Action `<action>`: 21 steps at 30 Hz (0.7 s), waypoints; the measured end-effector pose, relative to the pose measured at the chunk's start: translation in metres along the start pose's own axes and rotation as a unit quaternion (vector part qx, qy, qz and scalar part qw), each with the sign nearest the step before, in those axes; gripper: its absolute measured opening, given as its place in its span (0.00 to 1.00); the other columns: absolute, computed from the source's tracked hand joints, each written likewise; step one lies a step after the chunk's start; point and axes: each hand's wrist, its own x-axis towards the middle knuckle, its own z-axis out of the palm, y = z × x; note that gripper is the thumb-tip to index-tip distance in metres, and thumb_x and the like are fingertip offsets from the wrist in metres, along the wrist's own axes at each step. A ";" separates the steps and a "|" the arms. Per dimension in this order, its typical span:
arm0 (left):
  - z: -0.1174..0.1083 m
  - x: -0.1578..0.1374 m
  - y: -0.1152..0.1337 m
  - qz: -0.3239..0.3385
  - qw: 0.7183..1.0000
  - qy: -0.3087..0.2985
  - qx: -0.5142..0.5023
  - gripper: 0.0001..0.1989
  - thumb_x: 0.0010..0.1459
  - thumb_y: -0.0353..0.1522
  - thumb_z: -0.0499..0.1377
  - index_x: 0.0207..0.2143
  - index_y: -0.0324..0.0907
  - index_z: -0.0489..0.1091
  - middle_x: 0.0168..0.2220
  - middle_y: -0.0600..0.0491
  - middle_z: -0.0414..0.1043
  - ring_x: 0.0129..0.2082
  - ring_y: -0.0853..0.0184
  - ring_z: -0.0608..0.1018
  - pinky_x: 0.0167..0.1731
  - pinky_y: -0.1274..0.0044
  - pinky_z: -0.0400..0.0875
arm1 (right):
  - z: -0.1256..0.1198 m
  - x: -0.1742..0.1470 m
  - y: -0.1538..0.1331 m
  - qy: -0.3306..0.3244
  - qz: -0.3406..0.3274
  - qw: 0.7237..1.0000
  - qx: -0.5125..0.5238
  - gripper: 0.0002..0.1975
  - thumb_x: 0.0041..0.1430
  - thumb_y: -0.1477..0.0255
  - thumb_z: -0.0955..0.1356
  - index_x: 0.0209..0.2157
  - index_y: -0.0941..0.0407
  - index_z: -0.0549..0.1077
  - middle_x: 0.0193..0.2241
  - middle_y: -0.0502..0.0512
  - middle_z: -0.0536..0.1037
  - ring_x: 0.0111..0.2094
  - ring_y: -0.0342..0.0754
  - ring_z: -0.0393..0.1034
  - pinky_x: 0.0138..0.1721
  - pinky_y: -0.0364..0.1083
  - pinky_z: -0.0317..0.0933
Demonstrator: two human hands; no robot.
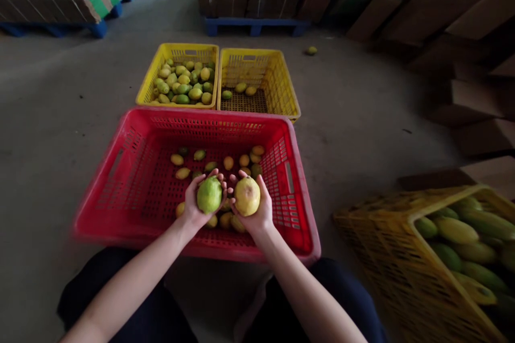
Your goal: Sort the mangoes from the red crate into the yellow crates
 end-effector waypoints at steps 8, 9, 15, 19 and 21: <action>0.000 -0.001 0.002 0.001 1.000 0.005 -0.028 0.17 0.58 0.30 0.52 0.47 0.42 0.73 0.34 0.52 0.78 0.32 0.68 0.80 0.32 0.76 0.76 | 0.002 -0.002 0.006 0.007 -0.006 1.000 -0.001 0.15 0.61 0.59 0.63 0.44 0.52 0.73 0.34 0.51 0.82 0.28 0.46 0.76 0.24 0.43 0.69; 0.001 -0.001 0.002 0.003 1.000 0.003 -0.031 0.17 0.58 0.30 0.52 0.47 0.42 0.73 0.34 0.52 0.79 0.31 0.68 0.80 0.32 0.76 0.76 | 0.003 -0.003 0.007 0.011 -0.006 1.000 0.002 0.15 0.62 0.59 0.63 0.44 0.52 0.73 0.34 0.52 0.82 0.28 0.46 0.76 0.24 0.43 0.69; 0.013 -0.004 0.009 0.025 0.998 -0.013 -0.057 0.17 0.60 0.31 0.50 0.48 0.43 0.74 0.34 0.52 0.79 0.31 0.68 0.80 0.32 0.77 0.75 | 0.010 -0.004 0.016 0.023 -0.023 0.999 0.012 0.17 0.62 0.60 0.62 0.45 0.54 0.73 0.33 0.54 0.82 0.25 0.46 0.76 0.24 0.44 0.69; 0.022 -0.012 0.019 0.019 0.995 -0.010 -0.093 0.17 0.60 0.30 0.50 0.48 0.44 0.74 0.33 0.53 0.78 0.33 0.72 0.79 0.36 0.80 0.74 | -0.003 0.008 0.022 0.041 -0.030 0.999 -0.001 0.13 0.58 0.63 0.65 0.42 0.53 0.74 0.34 0.53 0.82 0.26 0.45 0.76 0.26 0.44 0.70; 0.024 -0.015 0.023 0.020 0.994 -0.015 -0.105 0.17 0.60 0.30 0.51 0.47 0.44 0.74 0.33 0.53 0.78 0.33 0.72 0.79 0.36 0.80 0.74 | -0.016 0.019 0.025 0.064 -0.042 0.997 -0.009 0.10 0.57 0.65 0.65 0.37 0.53 0.75 0.32 0.52 0.82 0.27 0.45 0.76 0.28 0.44 0.71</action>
